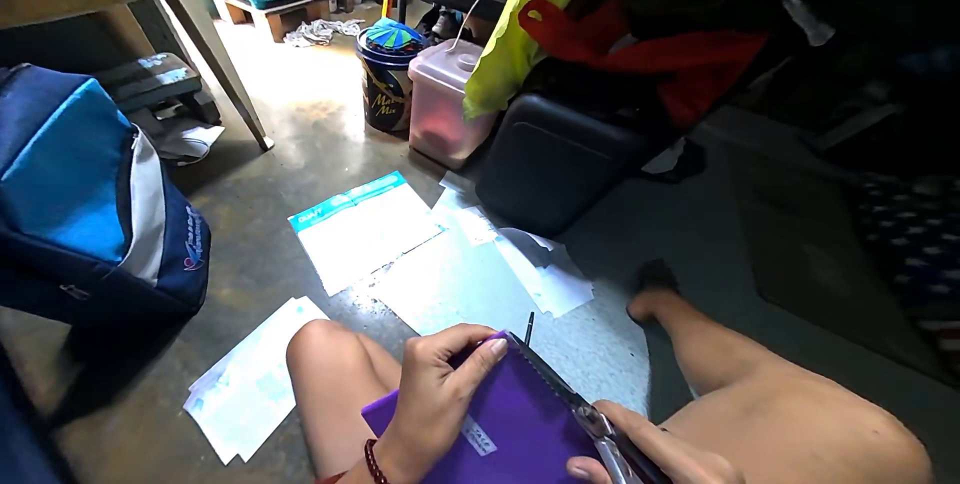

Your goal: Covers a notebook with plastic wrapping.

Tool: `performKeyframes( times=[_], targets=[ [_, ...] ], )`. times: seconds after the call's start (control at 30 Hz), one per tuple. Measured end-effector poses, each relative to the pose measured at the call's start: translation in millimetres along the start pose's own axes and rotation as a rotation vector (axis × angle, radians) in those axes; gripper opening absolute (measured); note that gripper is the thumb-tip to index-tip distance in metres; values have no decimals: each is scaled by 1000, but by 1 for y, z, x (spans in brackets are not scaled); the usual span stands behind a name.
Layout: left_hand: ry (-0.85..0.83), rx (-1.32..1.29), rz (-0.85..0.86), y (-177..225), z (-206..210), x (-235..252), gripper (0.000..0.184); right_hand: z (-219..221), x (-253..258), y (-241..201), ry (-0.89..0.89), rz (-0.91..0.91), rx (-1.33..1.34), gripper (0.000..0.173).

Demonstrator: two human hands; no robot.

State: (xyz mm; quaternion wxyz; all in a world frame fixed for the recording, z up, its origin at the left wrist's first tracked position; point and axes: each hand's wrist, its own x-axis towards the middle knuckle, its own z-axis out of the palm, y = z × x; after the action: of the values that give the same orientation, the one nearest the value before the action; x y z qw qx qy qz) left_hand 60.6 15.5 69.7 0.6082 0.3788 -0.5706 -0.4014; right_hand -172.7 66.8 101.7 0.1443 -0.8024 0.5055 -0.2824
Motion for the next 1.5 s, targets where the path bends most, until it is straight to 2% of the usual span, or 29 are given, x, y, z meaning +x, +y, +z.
performKeyframes(
  times=[0.53,1.0,1.23,1.5],
  targets=[
    [-3,-13,-19,-1,3,0,15,0,-3,2,4,14,-14,51],
    [-68,-216,-338,-1,-3,8,16,-9,-4,-5,-70,70,-67,55],
    [-57,-226,-342,0,-2,8,17,-8,-2,-8,-76,88,-71,55],
    [-42,-155,-228,0,2,6,16,-8,0,-7,-52,66,-52,54]
  ],
)
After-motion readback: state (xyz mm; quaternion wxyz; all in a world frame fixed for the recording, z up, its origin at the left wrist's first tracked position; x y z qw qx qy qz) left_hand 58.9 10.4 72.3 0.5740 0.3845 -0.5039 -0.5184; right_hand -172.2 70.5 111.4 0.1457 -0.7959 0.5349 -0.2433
